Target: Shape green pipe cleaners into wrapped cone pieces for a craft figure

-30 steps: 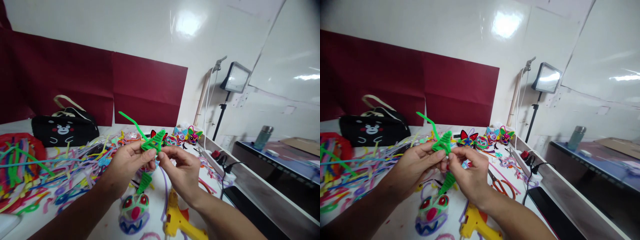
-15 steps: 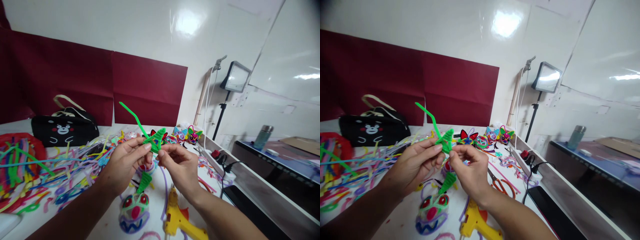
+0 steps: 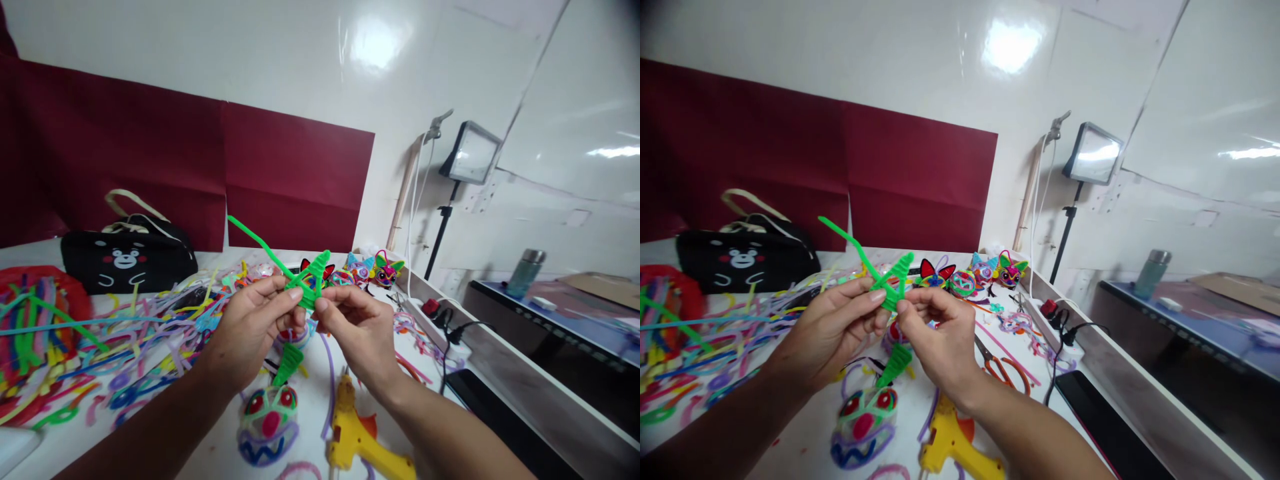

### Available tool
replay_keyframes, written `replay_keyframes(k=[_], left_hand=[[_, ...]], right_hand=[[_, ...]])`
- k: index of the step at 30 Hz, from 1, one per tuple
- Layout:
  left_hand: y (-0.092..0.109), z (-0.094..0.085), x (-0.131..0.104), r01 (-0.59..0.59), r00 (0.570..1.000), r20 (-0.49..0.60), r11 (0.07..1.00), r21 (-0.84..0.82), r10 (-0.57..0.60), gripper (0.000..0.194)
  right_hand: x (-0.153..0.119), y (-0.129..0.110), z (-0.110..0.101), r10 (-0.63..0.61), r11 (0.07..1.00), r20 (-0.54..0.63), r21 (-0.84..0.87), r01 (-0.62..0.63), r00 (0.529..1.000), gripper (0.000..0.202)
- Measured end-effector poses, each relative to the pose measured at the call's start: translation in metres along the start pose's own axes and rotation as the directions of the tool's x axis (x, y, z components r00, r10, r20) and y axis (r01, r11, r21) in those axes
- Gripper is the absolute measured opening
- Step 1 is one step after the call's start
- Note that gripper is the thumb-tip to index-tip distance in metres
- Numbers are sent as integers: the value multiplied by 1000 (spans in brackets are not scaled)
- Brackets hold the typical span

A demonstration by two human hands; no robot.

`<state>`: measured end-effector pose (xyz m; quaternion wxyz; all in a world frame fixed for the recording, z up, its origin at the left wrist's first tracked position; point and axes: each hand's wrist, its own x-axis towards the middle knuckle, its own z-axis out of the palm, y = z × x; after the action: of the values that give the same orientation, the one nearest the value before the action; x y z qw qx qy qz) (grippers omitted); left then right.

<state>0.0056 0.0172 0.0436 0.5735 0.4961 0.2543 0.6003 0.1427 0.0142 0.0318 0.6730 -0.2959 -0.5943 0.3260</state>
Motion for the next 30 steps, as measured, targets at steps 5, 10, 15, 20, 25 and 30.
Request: replay_keyframes(k=[5,10,15,20,25,30], left_hand=[[-1,0,0,-8,1000,0,1000,16,8,9],[-1,0,1,-12,1000,19,1000,29,11,9],[0,-1,2,-37,999,14,998,48,37,8],[1,-1,3,-80,996,-36,990,120,85,7],[1,0,2,-85,992,-76,971,223,104,9],[-3,-2,2,-100,990,-71,954,284,125,11]], right_hand=[[0,1,-2,-8,999,23,-35,9,1000,13],[1,1,-4,13,1000,54,-24,-11,998,16],[1,2,-4,47,999,46,-23,-46,998,20],[2,2,-3,68,998,34,-9,-68,997,18],[4,2,-3,114,994,38,-8,-113,993,17],[8,4,-2,156,984,115,69,-165,981,14]])
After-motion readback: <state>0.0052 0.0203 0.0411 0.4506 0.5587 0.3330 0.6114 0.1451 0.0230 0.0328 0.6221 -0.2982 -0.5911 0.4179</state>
